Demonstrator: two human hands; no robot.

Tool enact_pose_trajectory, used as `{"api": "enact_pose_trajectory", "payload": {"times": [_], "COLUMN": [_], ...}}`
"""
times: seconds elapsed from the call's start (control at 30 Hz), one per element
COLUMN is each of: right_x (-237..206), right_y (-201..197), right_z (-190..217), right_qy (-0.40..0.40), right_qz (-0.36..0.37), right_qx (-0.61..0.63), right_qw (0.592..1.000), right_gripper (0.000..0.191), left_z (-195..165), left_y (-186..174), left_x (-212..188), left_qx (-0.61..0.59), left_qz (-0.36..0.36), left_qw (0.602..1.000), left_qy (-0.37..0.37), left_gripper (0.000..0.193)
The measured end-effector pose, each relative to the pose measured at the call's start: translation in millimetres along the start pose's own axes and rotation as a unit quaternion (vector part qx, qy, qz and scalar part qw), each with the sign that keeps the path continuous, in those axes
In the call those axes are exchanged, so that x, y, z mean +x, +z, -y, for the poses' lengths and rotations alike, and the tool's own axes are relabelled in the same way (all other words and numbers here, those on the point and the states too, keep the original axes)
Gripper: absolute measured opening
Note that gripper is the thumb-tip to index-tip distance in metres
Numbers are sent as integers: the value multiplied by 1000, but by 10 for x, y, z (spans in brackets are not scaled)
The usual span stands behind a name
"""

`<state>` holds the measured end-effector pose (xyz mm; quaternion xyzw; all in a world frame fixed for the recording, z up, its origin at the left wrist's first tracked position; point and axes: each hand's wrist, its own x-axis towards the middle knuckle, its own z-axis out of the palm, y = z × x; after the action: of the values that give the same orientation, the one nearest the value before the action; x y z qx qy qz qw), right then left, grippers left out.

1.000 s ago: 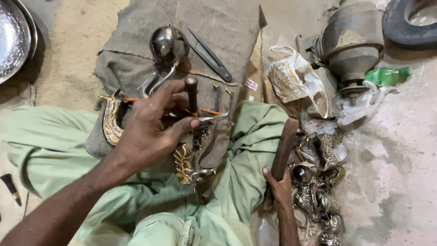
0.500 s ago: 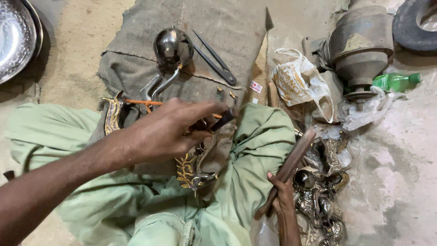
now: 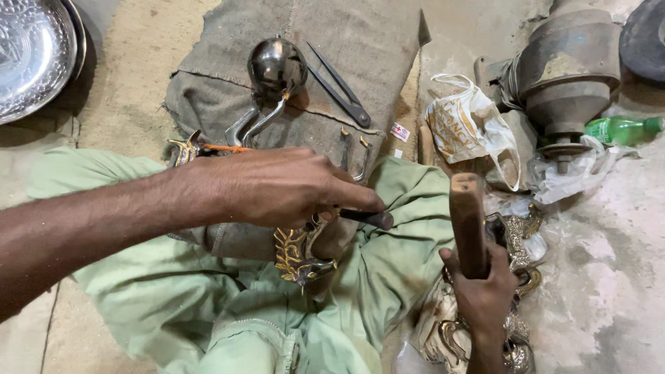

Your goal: The person sits on the floor holding a punch against an ornate metal ornament and repeatedly strikes the punch with a wooden mallet, repositioning the punch around the piece between strikes to work its surface.

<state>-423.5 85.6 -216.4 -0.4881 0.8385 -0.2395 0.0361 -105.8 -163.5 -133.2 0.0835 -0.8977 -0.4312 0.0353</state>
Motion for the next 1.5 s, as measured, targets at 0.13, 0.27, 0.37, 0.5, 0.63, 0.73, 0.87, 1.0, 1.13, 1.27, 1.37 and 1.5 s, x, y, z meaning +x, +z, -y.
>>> {"api": "enact_pose_trajectory", "payload": {"times": [0.13, 0.27, 0.37, 0.5, 0.63, 0.73, 0.87, 1.0, 1.13, 1.27, 1.37, 1.5], "right_x": [174, 416, 614, 848, 1179, 1361, 1679, 1833, 1929, 1898, 1862, 1848], "right_y": [12, -18, -59, -126, -274, -376, -456, -541, -662, -725, -723, -740], "right_z": [71, 67, 153, 381, 647, 870, 1205, 1557, 1949, 2294, 2434, 2428], "right_qy": [-138, -129, -206, -78, -244, -200, -312, -333, -385, -450, -402, -410], "right_qz": [11, 54, 66, 128, 144, 206, 253, 295, 289, 229, 269, 237], "right_qx": [175, 122, 62, 132, -27, -25, -90, -307, -369, -399, -473, -499], "right_qw": [975, 983, 974, 980, 959, 958, 911, 841, 795, 765, 736, 725], "right_gripper": [33, 23, 31, 34, 45, 48, 46, 39, 38, 47, 41, 45], "left_z": [-35, -49, -53, -48, -72, -99, -154, -257, -309, -306, -306, -277], "left_y": [-35, 16, 82, 166, 346, 521, 755, 960, 1077, 1114, 1146, 1209], "left_x": [4, -4, -22, -88, -164, -240, -217, -185, -155, -157, -164, -150], "left_qx": [22, 25, 15, -9, -24, 6, -54, -70, -65, -71, -81, -132], "left_qz": [-61, -34, -88, -130, -185, -334, -419, -515, -560, -572, -571, -604], "left_qw": [994, 999, 996, 989, 972, 938, 890, 828, 782, 769, 767, 744], "left_qy": [85, -18, -31, -72, -145, -95, -175, -213, -264, -276, -280, -253], "left_gripper": [69, 69, 65, 68, 80, 77, 68, 53, 47, 49, 48, 43]}}
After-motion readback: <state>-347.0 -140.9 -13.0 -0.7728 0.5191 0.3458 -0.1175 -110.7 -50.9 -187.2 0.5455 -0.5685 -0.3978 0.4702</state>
